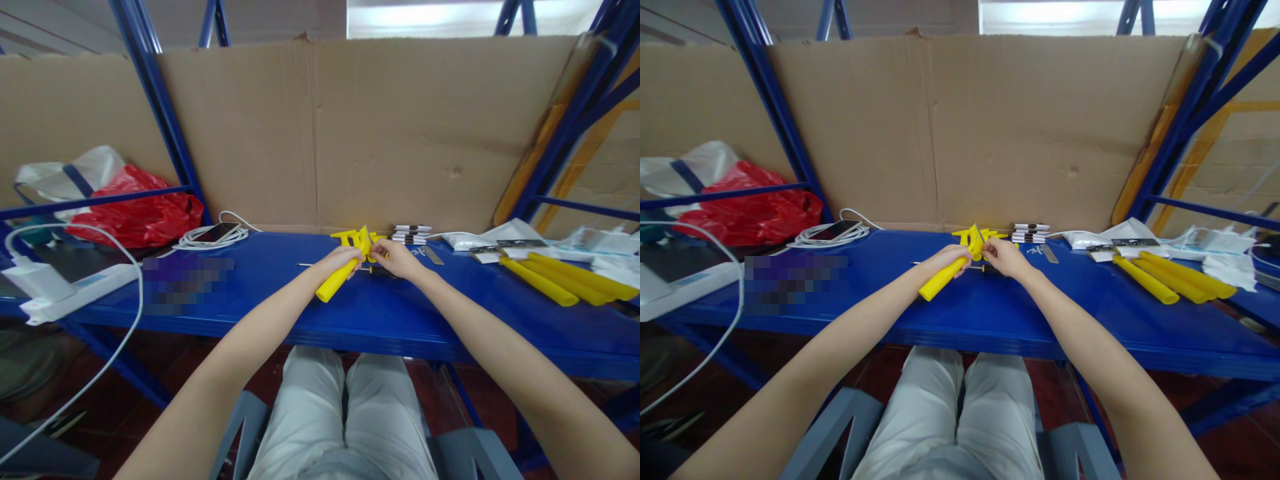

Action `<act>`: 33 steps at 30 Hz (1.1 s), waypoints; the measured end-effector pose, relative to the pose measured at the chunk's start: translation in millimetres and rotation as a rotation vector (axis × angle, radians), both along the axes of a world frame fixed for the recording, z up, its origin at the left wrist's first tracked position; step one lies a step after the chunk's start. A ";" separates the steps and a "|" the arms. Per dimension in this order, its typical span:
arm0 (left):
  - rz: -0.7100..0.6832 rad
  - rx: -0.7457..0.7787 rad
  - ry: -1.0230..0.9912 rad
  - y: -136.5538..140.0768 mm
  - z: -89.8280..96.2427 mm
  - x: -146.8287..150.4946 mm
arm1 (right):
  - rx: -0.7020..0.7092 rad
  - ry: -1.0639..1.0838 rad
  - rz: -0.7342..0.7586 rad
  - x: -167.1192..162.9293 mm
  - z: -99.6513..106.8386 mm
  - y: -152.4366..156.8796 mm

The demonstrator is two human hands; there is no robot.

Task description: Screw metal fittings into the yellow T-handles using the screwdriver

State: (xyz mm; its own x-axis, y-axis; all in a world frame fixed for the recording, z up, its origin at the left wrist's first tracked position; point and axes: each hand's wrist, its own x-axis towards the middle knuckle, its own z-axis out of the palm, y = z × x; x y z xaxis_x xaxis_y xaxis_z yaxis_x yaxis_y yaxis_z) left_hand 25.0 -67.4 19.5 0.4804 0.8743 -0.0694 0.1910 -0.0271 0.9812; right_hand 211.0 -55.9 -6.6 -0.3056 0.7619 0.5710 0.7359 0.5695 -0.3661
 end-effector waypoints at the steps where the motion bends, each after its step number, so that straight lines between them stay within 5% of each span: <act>1: -0.001 -0.002 -0.002 0.3 -0.2 0.1 | 0.004 -0.006 0.002 0.4 -0.5 0.6; 18: -0.024 0.031 -0.003 -0.2 -0.4 -2.3 | -0.018 -0.103 -0.050 2.2 3.6 -2.8; 26: 0.084 0.026 -0.013 -8.0 7.0 1.0 | 0.013 -0.209 -0.164 -3.3 8.6 -10.2; 33: 0.225 0.011 -0.059 -0.4 8.7 -4.5 | 0.051 -0.149 -0.387 43.3 13.7 7.2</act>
State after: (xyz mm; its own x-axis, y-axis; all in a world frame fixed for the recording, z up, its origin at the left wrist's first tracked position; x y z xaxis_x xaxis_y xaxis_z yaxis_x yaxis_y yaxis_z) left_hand 20.5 -67.8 28.2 0.2765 0.9603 -0.0370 0.1355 -0.0008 0.9908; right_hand 254.3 -48.7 7.0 -0.0841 0.8089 0.5819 0.9419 0.2551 -0.2185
